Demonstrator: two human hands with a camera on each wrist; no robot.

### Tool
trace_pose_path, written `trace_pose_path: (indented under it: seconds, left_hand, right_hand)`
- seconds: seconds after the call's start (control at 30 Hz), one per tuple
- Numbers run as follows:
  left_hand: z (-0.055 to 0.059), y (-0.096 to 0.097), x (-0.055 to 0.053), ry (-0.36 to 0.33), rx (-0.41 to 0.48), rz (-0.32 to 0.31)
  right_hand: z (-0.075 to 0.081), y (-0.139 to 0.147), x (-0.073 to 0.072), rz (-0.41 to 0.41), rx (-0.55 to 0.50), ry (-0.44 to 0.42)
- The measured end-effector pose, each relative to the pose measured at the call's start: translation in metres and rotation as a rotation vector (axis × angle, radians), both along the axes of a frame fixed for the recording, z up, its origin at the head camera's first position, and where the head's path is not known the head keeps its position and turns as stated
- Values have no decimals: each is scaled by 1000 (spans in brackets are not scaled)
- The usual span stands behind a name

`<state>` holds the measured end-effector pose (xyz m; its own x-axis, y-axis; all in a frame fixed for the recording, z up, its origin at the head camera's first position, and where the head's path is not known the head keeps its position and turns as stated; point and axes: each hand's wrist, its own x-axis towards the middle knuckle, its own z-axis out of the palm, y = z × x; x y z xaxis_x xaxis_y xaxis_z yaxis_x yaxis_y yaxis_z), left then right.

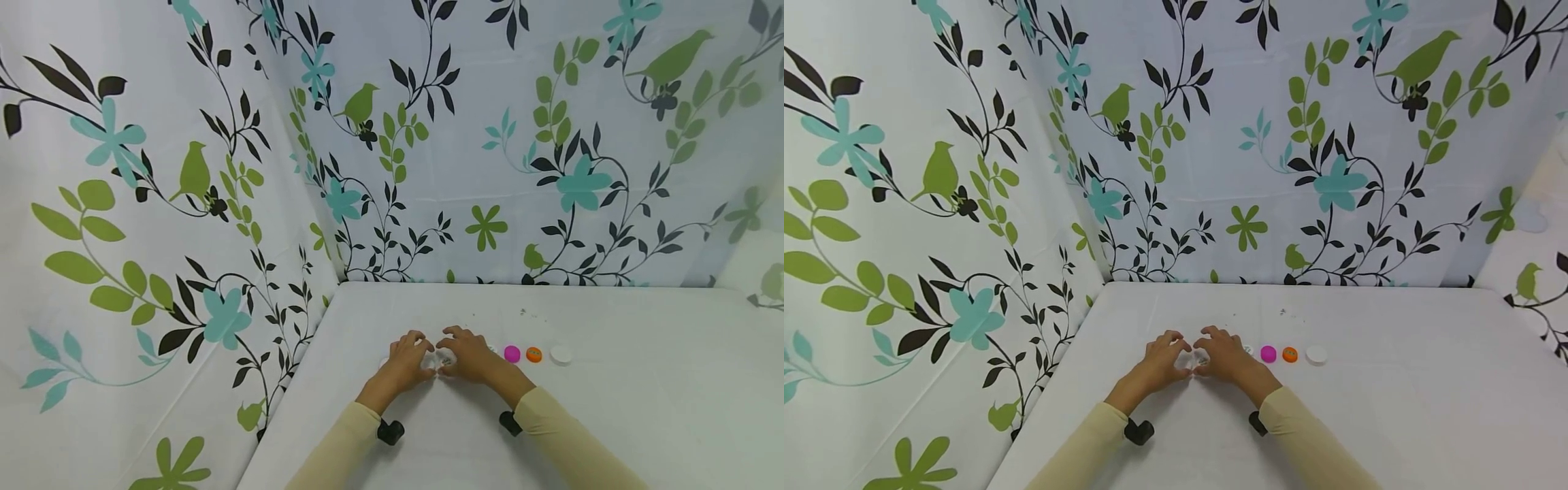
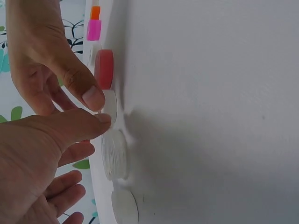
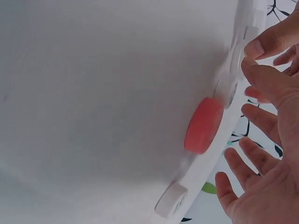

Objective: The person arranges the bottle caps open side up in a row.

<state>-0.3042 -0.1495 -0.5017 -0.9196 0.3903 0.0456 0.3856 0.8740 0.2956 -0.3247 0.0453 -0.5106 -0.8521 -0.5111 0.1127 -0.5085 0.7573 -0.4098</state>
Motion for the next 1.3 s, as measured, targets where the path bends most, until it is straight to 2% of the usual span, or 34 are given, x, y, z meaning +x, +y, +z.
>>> trace_pose_path:
  seconds: [0.2, 0.4, 0.83, 1.1, 1.3]
  left_hand:
    - [0, 13, 0, 4, 18, -8]
    - [0, 24, -3, 16, 4, 8]
    - [-8, 27, -5, 51, -15, 1]
    - [-7, 28, -5, 66, -13, -1]
    - [-5, 26, -5, 65, -15, 2]
  right_hand:
    - [4, 13, 3, -10, -3, 19]
    - [0, 15, 5, -9, -2, 34]
    - [-7, 14, 7, -8, -6, 67]
    - [-7, 12, 6, -9, -11, 71]
    - [-1, 13, 5, -2, 7, 66]
